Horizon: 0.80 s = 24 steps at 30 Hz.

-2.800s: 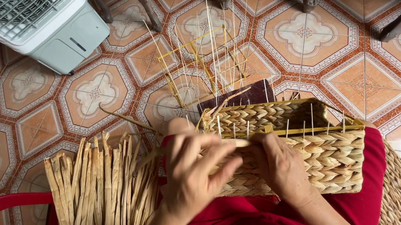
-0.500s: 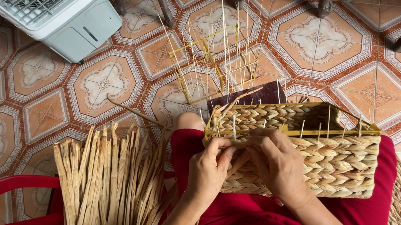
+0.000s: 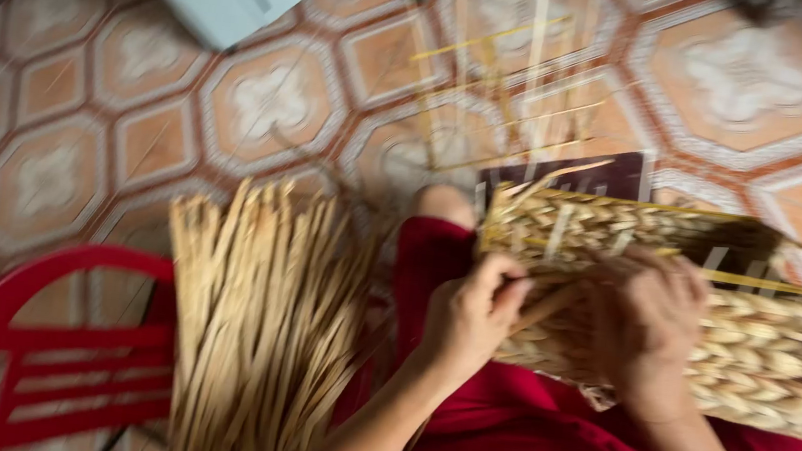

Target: Weaving a basket using dried plant fibers, specifically water hyacinth strips.

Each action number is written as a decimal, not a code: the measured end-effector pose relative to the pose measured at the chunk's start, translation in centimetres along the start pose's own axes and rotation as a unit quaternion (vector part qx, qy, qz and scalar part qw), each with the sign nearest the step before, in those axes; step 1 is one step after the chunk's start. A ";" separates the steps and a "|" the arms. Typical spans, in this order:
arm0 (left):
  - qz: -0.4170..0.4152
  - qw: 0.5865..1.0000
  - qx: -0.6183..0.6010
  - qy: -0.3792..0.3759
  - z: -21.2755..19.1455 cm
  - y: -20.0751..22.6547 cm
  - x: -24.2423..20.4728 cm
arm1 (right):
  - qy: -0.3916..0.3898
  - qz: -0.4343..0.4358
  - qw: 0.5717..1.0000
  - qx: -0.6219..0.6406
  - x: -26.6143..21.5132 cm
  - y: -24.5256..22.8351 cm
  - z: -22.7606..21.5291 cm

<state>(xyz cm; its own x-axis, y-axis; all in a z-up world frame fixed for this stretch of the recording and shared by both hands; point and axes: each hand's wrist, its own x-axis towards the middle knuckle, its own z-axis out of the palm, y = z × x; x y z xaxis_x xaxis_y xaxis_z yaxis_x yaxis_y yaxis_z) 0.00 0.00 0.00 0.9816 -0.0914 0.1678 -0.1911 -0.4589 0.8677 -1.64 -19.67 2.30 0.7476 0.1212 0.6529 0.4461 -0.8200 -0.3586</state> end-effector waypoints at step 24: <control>-0.342 0.878 0.333 0.034 -10.7 -28.0 -0.1 | 0.035 0.028 0.998 -0.038 0.6 -0.5 0.0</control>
<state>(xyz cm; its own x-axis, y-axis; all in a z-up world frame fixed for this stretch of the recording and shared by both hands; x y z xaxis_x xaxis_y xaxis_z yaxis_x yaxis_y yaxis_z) 5.33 22.37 -19.32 0.8607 0.4493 -0.2395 0.5066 -0.8031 0.3137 -1.37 -19.20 2.88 0.7336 0.0364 0.6786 0.3639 -0.8644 -0.3470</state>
